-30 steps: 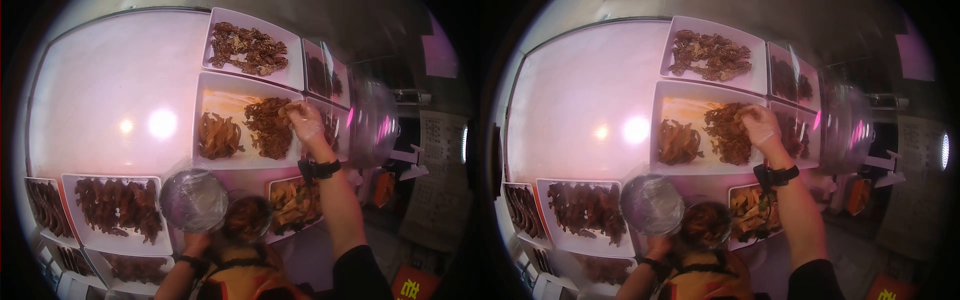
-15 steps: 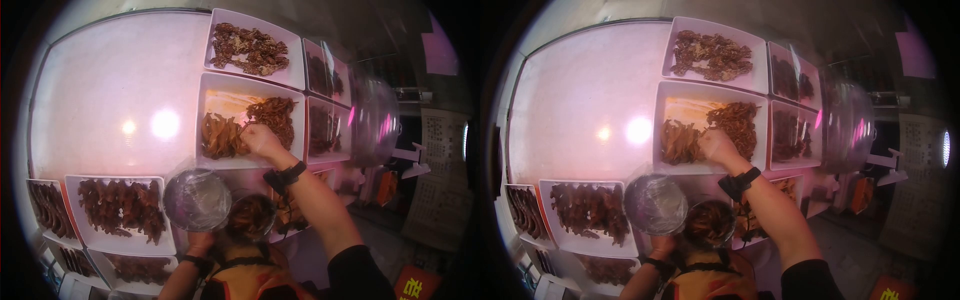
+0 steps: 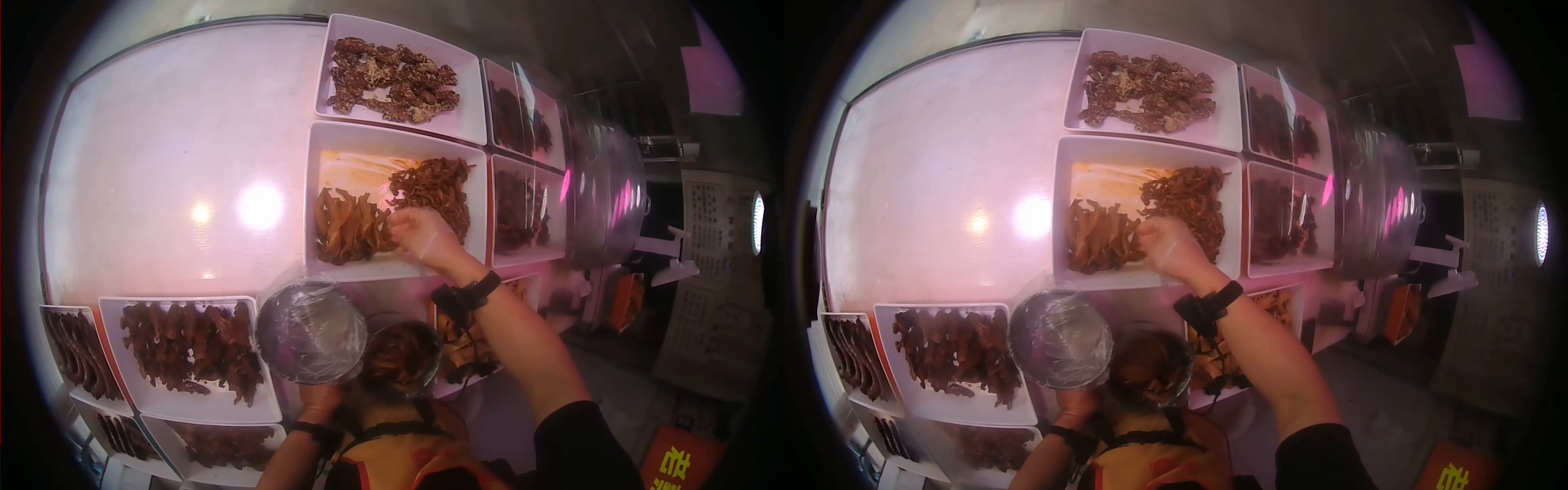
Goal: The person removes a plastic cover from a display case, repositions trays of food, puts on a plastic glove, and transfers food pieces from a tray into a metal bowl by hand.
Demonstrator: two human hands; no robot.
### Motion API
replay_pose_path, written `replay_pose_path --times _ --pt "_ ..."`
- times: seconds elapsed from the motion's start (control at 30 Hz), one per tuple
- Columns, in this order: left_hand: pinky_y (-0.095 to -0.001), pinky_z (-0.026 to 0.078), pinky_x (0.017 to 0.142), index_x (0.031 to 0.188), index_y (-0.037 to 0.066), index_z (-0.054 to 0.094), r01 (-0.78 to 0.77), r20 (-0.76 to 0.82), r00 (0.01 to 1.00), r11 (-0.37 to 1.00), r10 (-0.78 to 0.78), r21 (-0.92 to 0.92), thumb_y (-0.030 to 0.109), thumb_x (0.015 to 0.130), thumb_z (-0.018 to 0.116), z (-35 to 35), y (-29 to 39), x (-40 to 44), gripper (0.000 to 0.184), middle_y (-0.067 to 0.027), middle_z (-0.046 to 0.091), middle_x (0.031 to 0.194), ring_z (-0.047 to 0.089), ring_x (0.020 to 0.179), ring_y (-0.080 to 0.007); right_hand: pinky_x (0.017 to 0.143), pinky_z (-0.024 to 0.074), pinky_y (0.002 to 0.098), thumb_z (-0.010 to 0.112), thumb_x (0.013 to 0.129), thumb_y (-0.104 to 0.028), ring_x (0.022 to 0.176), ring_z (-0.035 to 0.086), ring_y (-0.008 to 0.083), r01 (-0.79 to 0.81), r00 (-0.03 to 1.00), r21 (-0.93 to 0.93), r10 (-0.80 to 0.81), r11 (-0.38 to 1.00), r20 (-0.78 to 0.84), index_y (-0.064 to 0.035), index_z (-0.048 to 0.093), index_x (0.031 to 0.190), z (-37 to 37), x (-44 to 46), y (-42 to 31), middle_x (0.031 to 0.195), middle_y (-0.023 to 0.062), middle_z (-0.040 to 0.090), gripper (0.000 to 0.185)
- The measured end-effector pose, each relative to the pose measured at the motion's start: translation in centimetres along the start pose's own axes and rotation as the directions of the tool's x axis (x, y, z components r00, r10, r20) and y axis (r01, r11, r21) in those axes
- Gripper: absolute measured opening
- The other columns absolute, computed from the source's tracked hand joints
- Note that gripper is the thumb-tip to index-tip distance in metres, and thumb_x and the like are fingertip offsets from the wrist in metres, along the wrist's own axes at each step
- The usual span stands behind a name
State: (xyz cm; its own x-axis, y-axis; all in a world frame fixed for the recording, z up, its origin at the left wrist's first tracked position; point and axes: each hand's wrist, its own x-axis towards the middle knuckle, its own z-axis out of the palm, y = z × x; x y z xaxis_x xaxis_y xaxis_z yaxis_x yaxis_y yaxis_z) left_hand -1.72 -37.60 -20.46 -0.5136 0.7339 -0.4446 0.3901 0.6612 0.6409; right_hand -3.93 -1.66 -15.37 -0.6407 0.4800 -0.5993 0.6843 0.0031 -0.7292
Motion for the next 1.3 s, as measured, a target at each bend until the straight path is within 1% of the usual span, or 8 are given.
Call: replay_pose_path --times 0.13,0.33,0.53,0.73,0.8,0.9,1.17,1.3 --pt "-0.0500 0.052 0.088 0.117 0.018 0.071 -0.010 -0.025 1.000 1.000 0.010 -0.014 0.026 0.086 0.067 -0.2 0.3 0.2 0.033 -0.0125 0.071 0.114 0.066 0.105 -0.0378 0.080 0.0549 0.0435 0.066 0.086 -0.008 0.091 0.070 0.0355 0.252 0.938 -0.299 -0.309 0.920 -0.158 0.0018 0.071 0.093 1.1 1.1 1.1 0.090 0.0224 0.070 0.013" --pt "-0.0500 0.051 0.090 0.119 0.018 0.071 -0.023 -0.026 0.999 1.000 0.022 -0.020 0.025 0.085 0.067 0.1 0.0 0.3 0.035 -0.0139 0.070 0.115 0.065 0.107 -0.0393 0.082 0.0544 0.0461 0.063 0.087 -0.009 0.093 0.069 0.0429 0.160 0.915 -0.603 -0.347 0.782 -0.207 -0.0009 0.072 0.097 1.0 0.0 -0.6 0.095 0.0245 0.071 0.016" --pt "-0.0497 0.052 0.090 0.121 0.018 0.071 -0.047 -0.101 0.994 0.999 0.045 -0.017 0.022 0.083 0.068 0.1 0.2 -0.1 0.038 -0.0135 0.070 0.117 0.064 0.108 -0.0396 0.086 0.0551 0.0375 0.058 0.092 -0.002 0.090 0.071 0.0287 0.200 0.979 -0.299 -0.203 0.933 0.021 0.0014 0.070 0.110 2.1 1.3 0.1 0.099 0.0199 0.073 0.022" --pt "-0.0494 0.052 0.088 0.117 0.018 0.072 -0.036 -0.055 0.998 0.999 0.035 -0.007 0.022 0.082 0.068 -0.1 0.2 0.0 0.035 -0.0124 0.071 0.113 0.065 0.105 -0.0389 0.080 0.0565 0.0371 0.066 0.092 -0.008 0.088 0.072 0.0304 -0.035 0.993 -0.140 0.019 0.990 -0.116 -0.0020 0.069 0.118 -2.9 -0.5 -1.7 0.096 0.0150 0.073 0.027" --pt "-0.0497 0.052 0.087 0.114 0.017 0.072 -0.031 -0.064 0.997 0.999 0.031 -0.006 0.022 0.082 0.069 -0.2 0.4 0.1 0.033 -0.0122 0.071 0.111 0.066 0.103 -0.0388 0.087 0.0558 0.0410 0.072 0.088 -0.014 0.095 0.070 0.0369 0.083 0.872 -0.711 -0.396 0.699 -0.287 -0.0050 0.067 0.125 -5.1 -0.5 -1.9 0.103 0.0168 0.072 0.038" --pt "-0.0473 0.054 0.088 0.122 0.022 0.070 -0.007 0.007 1.000 1.000 0.007 0.010 0.034 0.084 0.074 0.1 -0.2 0.1 0.040 -0.0100 0.069 0.121 0.066 0.108 -0.0353 0.098 0.0516 0.0435 0.078 0.083 -0.017 0.111 0.064 0.0425 -0.068 0.951 -0.845 -0.222 0.531 -0.216 -0.0076 0.062 0.134 -6.1 -1.4 -4.3 0.123 0.0213 0.066 0.055" --pt "-0.0515 0.050 0.091 0.115 0.015 0.071 -0.026 -0.044 0.999 0.999 0.025 -0.025 0.019 0.079 0.069 -0.2 0.7 0.1 0.037 -0.0153 0.069 0.114 0.063 0.108 -0.0407 0.106 0.0462 0.0425 0.078 0.077 -0.010 0.128 0.056 0.0410 -0.049 0.987 -0.762 -0.088 0.646 -0.138 -0.0014 0.051 0.140 -5.8 0.6 1.2 0.136 0.0261 0.057 0.069" --pt "-0.0480 0.054 0.086 0.119 0.022 0.072 -0.096 -0.134 0.985 0.992 0.107 0.082 0.035 0.086 0.073 -0.1 0.2 0.4 0.036 -0.0101 0.070 0.119 0.066 0.106 -0.0352 0.102 0.0487 0.0378 0.071 0.080 0.000 0.118 0.063 0.0302 0.007 0.988 -0.377 -0.065 0.926 -0.140 -0.0013 0.051 0.140 -7.3 0.6 0.1 0.128 0.0170 0.065 0.064"
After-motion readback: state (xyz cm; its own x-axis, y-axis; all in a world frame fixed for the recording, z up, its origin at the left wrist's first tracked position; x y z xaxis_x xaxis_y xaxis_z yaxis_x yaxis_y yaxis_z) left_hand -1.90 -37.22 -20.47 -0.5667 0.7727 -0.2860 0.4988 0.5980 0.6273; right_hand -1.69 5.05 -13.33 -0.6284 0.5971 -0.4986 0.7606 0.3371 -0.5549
